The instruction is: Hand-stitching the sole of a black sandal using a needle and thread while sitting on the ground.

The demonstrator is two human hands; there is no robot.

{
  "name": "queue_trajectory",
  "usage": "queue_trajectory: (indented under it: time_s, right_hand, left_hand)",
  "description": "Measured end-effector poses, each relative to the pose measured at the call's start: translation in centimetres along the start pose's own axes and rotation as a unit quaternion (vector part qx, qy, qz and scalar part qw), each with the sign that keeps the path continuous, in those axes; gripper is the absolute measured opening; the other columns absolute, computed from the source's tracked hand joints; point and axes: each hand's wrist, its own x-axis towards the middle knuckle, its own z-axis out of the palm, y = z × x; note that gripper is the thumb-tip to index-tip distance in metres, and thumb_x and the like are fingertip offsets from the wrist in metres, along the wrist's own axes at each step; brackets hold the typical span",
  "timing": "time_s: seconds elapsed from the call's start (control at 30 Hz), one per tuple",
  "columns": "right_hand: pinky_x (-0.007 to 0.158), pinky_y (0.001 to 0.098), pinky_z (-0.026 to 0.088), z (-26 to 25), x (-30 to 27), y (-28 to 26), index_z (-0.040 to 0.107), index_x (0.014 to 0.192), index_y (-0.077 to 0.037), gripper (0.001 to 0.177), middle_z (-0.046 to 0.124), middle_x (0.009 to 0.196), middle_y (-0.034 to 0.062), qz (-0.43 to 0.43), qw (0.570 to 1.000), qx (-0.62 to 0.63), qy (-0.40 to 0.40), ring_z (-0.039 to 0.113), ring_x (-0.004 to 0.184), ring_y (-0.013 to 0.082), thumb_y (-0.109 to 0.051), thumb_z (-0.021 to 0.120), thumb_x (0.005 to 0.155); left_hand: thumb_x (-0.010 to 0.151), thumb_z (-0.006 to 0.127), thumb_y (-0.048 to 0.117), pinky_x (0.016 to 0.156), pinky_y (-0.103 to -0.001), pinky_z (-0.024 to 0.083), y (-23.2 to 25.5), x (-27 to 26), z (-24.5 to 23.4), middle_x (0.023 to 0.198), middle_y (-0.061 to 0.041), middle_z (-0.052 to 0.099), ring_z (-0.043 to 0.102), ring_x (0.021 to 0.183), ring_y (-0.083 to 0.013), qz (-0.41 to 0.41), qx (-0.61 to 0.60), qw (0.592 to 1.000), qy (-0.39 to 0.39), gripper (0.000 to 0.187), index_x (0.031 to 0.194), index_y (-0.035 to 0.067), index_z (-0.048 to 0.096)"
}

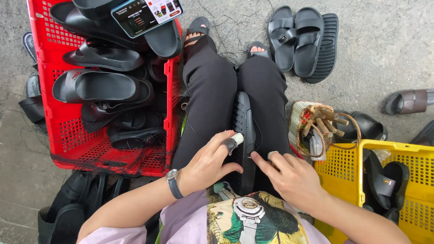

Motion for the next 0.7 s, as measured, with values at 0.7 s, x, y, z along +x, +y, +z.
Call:
queue_trajectory:
  time_s: [0.7]
  right_hand:
    - [0.061, 0.0369, 0.049, -5.5, 17.9, 5.1, 0.060, 0.126, -0.023, 0.040, 0.069, 0.097, 0.0000, 0.103, 0.985, 0.142, 0.008, 0.066, 0.074, 0.0266, -0.023, 0.055, 0.087]
  left_hand:
    - [0.068, 0.076, 0.031, 0.091, -0.037, 0.047, -0.8, -0.4, -1.1, 0.127, -0.017, 0.048, 0.054, 0.110, -0.0336, 0.077, -0.017, 0.996, 0.036, 0.062, 0.115, 0.000, 0.052]
